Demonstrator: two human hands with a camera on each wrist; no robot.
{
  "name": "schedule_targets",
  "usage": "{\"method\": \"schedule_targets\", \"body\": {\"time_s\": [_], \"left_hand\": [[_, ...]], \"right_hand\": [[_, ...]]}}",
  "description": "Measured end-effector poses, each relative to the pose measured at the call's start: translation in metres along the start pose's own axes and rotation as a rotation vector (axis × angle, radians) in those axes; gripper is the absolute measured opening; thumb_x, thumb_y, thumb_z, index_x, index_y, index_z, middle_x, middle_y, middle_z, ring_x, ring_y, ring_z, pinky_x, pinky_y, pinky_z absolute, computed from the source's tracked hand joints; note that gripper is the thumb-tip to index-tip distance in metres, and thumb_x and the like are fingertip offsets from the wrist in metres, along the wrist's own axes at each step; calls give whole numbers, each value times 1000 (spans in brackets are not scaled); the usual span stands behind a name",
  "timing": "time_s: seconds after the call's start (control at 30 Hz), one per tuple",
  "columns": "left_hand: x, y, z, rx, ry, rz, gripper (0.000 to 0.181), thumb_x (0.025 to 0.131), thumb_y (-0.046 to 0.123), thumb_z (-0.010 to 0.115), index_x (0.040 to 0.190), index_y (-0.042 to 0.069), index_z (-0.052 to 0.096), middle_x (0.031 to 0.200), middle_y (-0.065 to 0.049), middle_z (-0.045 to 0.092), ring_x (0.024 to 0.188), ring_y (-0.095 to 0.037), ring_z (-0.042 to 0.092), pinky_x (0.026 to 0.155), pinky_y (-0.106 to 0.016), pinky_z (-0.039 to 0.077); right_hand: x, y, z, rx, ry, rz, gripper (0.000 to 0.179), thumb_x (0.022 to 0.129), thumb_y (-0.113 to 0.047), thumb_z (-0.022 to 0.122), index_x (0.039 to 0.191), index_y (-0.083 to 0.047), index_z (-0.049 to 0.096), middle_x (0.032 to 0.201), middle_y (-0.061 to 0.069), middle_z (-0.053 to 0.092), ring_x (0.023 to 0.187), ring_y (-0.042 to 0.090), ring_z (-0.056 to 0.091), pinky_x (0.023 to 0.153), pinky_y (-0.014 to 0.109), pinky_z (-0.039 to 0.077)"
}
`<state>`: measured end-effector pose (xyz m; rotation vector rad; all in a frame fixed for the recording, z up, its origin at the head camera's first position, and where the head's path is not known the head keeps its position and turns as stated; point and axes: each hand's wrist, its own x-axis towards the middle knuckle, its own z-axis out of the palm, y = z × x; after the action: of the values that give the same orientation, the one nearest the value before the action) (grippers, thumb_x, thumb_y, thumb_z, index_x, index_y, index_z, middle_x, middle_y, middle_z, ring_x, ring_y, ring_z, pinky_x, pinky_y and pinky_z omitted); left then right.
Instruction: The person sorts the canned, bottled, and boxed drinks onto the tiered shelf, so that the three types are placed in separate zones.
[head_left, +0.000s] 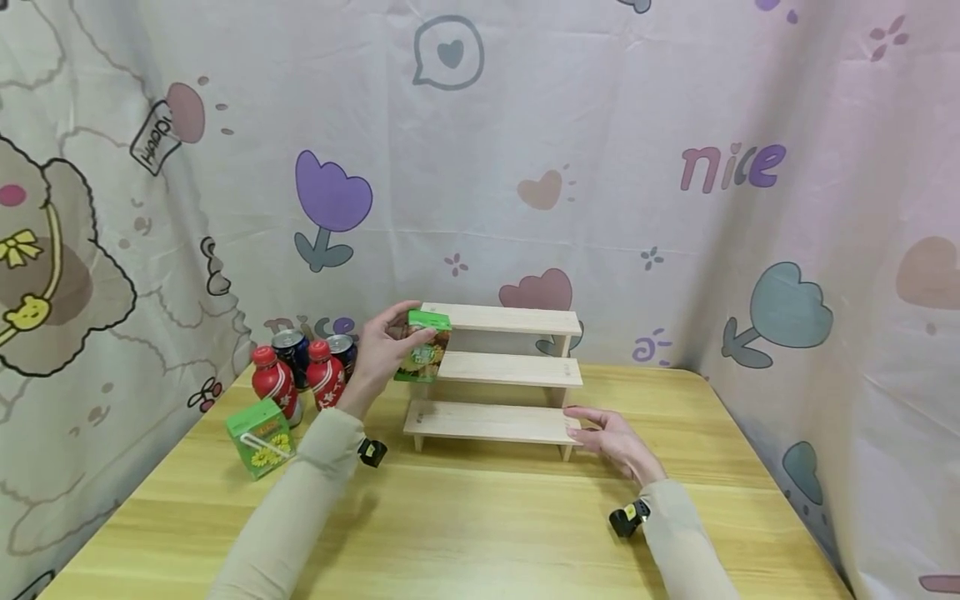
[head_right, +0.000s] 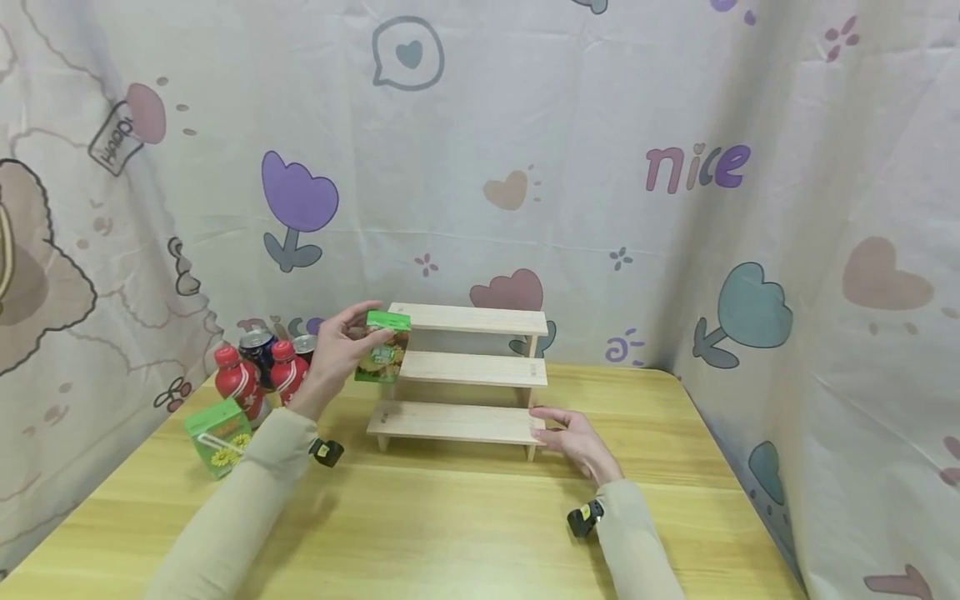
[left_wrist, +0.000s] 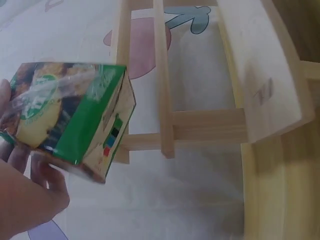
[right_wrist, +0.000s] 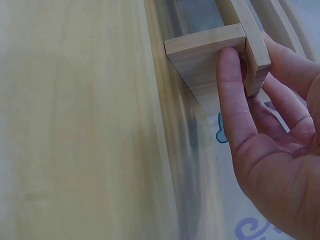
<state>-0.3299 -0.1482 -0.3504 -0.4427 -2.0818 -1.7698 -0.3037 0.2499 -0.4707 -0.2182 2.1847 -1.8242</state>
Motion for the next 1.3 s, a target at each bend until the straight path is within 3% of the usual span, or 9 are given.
{"method": "schedule_targets", "body": {"time_s": [0.27, 0.43, 0.7, 0.83, 0.93, 1.1, 1.3], "left_hand": [[10, 11, 2, 7, -39, -8, 52, 82, 23, 81, 129, 14, 62, 100, -2, 68, 82, -12, 63, 65, -22, 52], [20, 18, 5, 73, -59, 23, 50, 80, 26, 83, 126, 14, 64, 105, -8, 71, 83, -15, 65, 69, -26, 55], [35, 33, 15, 187, -75, 82, 52, 81, 30, 81, 127, 13, 64, 113, -9, 72, 88, -20, 65, 73, -29, 54], [42, 40, 21, 193, -88, 87, 52, 82, 28, 81, 128, 12, 63, 115, -9, 72, 93, -22, 68, 78, -32, 57], [48, 45, 27, 170, -105, 83, 53, 82, 24, 81, 130, 11, 62, 119, -11, 70, 97, -25, 69, 83, -35, 58], [60, 47, 39, 128, -118, 60, 52, 83, 22, 80, 130, 11, 62, 133, -10, 63, 103, -26, 68, 87, -36, 57], [67, 36, 55, 92, -103, 83, 48, 84, 21, 79, 129, 12, 62, 120, -13, 68, 99, -27, 70, 81, -37, 59]], "right_hand": [[0, -2, 1, -38, -1, 25, 58, 90, -13, 70, 142, -1, 47, 141, 25, 49, 58, 0, 47, 71, 22, 53], [1, -3, 3, -35, 5, 27, 57, 89, -12, 70, 141, -1, 48, 147, 26, 42, 52, 0, 38, 69, 22, 52], [1, -3, 2, -48, 20, 28, 56, 90, -11, 70, 141, -2, 49, 128, 19, 58, 50, 0, 36, 56, 18, 43], [1, -2, 3, -17, 5, 11, 56, 90, -9, 70, 141, 2, 48, 134, 25, 52, 71, 4, 61, 74, 23, 57], [1, -2, 2, 11, -17, -12, 58, 90, -7, 68, 141, 6, 45, 145, 30, 41, 98, 17, 68, 92, 35, 55], [0, -4, 0, 5, -32, -26, 57, 91, -6, 66, 142, 6, 43, 151, 31, 33, 108, 23, 65, 96, 39, 53], [0, -4, 1, 0, -22, -27, 55, 91, -6, 67, 141, 5, 46, 154, 27, 30, 112, 25, 63, 96, 39, 53]]}}
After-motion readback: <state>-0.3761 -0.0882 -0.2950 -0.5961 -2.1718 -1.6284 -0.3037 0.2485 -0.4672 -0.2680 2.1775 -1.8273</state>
